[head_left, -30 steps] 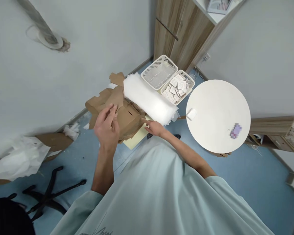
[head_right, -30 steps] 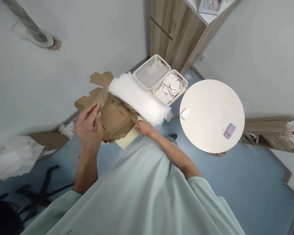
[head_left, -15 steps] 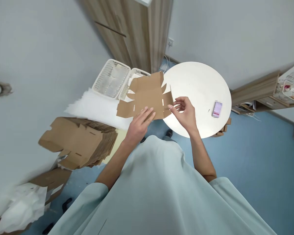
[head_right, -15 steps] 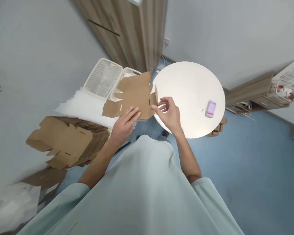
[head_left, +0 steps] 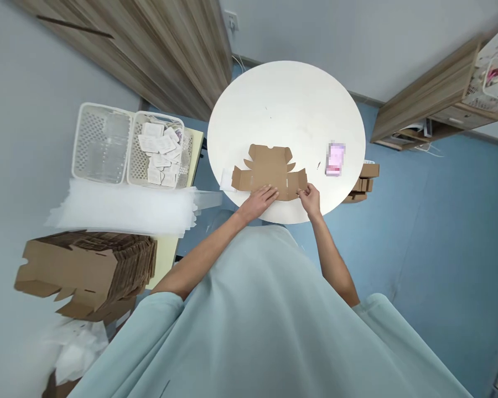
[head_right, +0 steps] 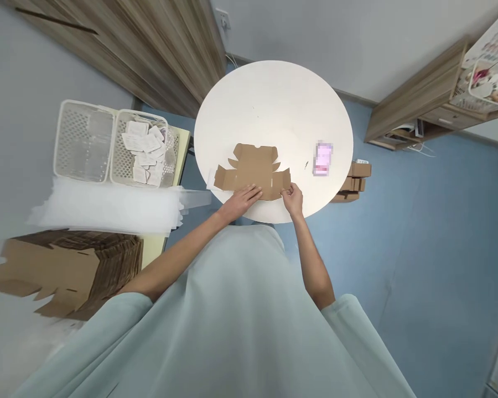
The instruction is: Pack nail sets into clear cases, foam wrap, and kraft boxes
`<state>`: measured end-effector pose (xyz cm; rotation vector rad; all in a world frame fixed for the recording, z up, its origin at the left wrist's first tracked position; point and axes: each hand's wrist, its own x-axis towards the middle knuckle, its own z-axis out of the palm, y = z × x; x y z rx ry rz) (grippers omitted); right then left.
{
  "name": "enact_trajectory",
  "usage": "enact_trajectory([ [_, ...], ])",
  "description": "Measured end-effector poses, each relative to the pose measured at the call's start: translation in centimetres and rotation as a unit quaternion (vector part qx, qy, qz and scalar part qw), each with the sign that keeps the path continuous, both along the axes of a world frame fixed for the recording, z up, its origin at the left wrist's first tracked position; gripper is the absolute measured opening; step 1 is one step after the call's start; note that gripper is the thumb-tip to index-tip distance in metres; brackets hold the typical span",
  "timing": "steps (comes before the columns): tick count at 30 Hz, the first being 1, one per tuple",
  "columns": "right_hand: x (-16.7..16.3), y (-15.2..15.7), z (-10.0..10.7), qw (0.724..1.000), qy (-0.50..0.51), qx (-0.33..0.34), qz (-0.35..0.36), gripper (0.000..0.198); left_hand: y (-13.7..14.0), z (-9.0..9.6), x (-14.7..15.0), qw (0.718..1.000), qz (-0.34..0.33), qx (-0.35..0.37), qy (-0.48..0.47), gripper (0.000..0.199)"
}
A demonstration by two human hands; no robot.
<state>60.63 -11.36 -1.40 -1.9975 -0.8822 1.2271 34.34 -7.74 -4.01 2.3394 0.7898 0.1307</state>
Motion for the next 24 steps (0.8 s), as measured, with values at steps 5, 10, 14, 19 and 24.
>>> enact_trajectory([
  [5, 1.0, -0.5, -5.0, 0.998, 0.021, -0.06, -0.021, 0.029, 0.2, -3.1, 2.2, 0.995, -0.034, -0.042, 0.082, 0.063],
  [10, 0.8, -0.1, -6.0, 0.991, -0.027, -0.13, 0.018, 0.036, -0.3, -5.3, 2.5, 0.99, -0.029, -0.08, 0.117, 0.065],
  [14, 0.2, 1.0, -4.5, 0.983, -0.144, -0.101, 0.057, 0.05, -0.8, -6.3, 1.2, 0.984, 0.031, -0.099, 0.145, 0.072],
  [19, -1.3, 4.7, -3.4, 0.979, -0.158, -0.049, 0.121, 0.063, -0.9, -6.6, -1.6, 0.967, 0.142, -0.134, 0.167, 0.073],
  [24, -3.1, 8.9, -5.6, 0.963, -0.143, -0.122, 0.196, 0.082, -1.2, -7.0, -3.6, 0.957, 0.178, -0.175, 0.147, 0.063],
])
